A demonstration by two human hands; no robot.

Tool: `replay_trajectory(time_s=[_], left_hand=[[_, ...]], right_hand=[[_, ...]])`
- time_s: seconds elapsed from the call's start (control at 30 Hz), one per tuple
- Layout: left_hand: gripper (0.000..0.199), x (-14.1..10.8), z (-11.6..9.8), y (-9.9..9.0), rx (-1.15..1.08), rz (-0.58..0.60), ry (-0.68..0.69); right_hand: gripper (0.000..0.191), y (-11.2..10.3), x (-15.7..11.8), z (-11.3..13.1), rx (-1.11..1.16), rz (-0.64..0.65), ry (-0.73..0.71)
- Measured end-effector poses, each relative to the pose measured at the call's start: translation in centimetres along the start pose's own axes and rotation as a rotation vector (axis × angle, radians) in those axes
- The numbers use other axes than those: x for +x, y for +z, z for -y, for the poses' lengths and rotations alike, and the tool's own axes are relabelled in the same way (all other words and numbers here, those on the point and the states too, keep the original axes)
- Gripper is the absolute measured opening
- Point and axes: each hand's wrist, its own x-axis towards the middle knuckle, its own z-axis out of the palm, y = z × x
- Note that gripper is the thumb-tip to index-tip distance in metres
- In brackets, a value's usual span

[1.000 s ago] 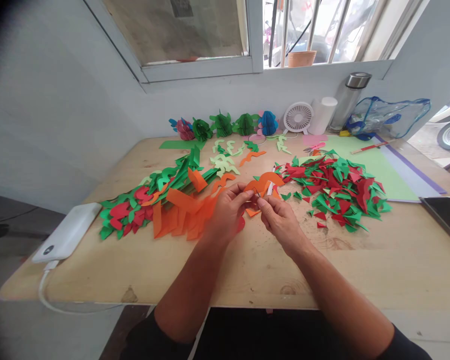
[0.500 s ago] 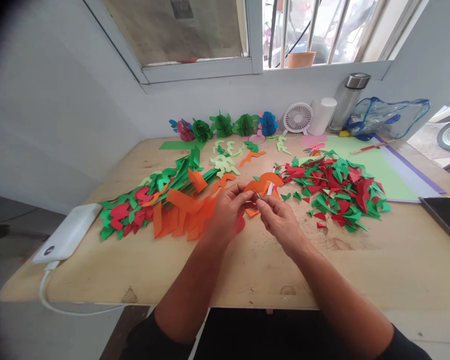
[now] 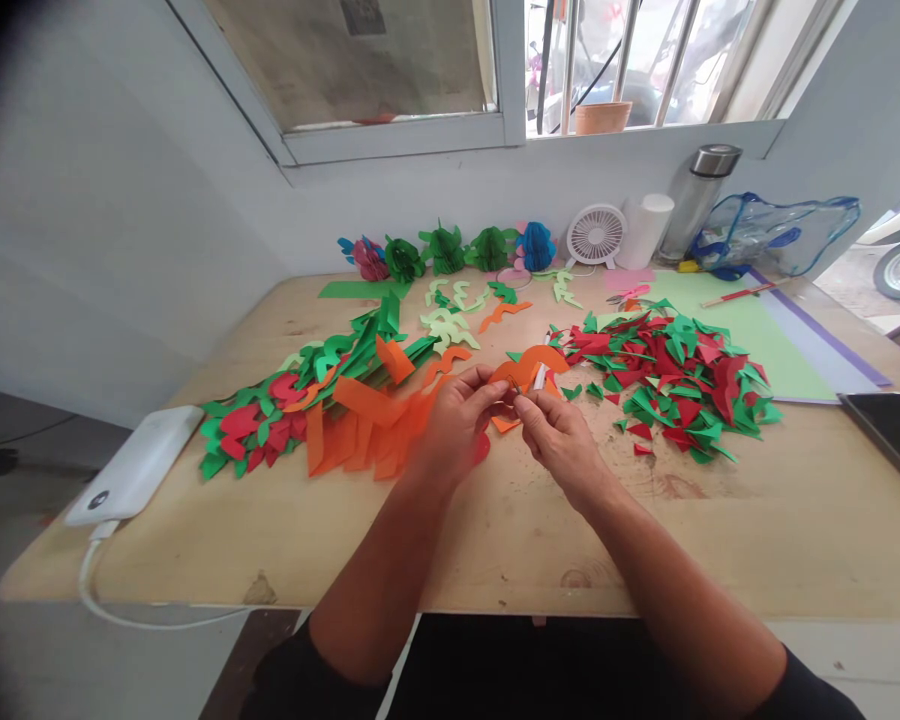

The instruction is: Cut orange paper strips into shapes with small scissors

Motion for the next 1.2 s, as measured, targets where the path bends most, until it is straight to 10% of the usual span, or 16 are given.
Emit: replay_trajectory(time_s=[1.2], left_hand=[[0.016,0.25,0.05,-0.50,0.003,0.012,-0.013]], right_hand=[[0.042,0.00,0.15,-0.26,0.069,-0.001,0.021]])
